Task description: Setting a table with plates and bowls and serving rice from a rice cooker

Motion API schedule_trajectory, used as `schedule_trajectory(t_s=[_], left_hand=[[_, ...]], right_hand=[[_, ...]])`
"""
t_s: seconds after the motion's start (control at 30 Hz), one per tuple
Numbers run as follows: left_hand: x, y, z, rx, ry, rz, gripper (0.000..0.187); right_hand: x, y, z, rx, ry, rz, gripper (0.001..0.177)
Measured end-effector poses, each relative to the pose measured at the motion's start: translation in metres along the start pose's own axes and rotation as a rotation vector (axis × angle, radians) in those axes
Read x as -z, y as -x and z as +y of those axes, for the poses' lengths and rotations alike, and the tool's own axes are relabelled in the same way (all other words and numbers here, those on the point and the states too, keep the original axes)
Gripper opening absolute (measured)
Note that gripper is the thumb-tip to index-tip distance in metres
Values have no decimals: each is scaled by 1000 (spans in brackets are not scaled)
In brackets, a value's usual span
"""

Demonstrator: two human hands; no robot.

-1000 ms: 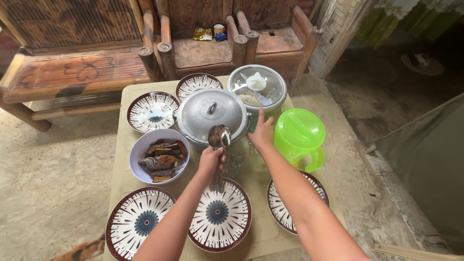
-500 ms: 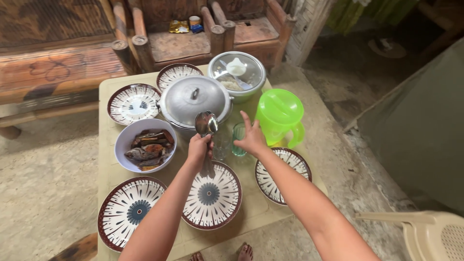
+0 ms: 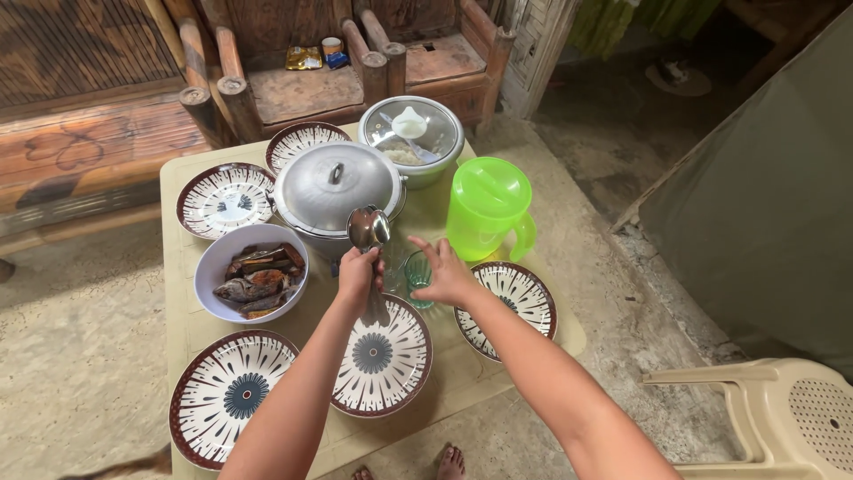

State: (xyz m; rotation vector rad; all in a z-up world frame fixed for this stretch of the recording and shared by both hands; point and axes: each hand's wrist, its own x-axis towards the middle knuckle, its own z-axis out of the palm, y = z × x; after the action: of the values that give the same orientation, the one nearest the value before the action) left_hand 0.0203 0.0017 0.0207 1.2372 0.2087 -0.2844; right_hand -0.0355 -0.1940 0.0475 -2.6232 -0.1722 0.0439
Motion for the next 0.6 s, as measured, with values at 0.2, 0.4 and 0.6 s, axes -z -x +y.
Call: schedule_trajectory(t_s=[0.2, 0.4, 0.6], left_hand=[[-9, 3, -1, -12, -20, -9, 11], [-19, -1, -1, 1, -25, 1, 12], [-29, 0, 6, 5, -42, 1, 12]], right_hand=[[11, 0, 8, 69, 4, 165, 83], [53, -21, 47, -6, 121, 974, 39], [91, -27, 61, -474, -280, 890, 55]])
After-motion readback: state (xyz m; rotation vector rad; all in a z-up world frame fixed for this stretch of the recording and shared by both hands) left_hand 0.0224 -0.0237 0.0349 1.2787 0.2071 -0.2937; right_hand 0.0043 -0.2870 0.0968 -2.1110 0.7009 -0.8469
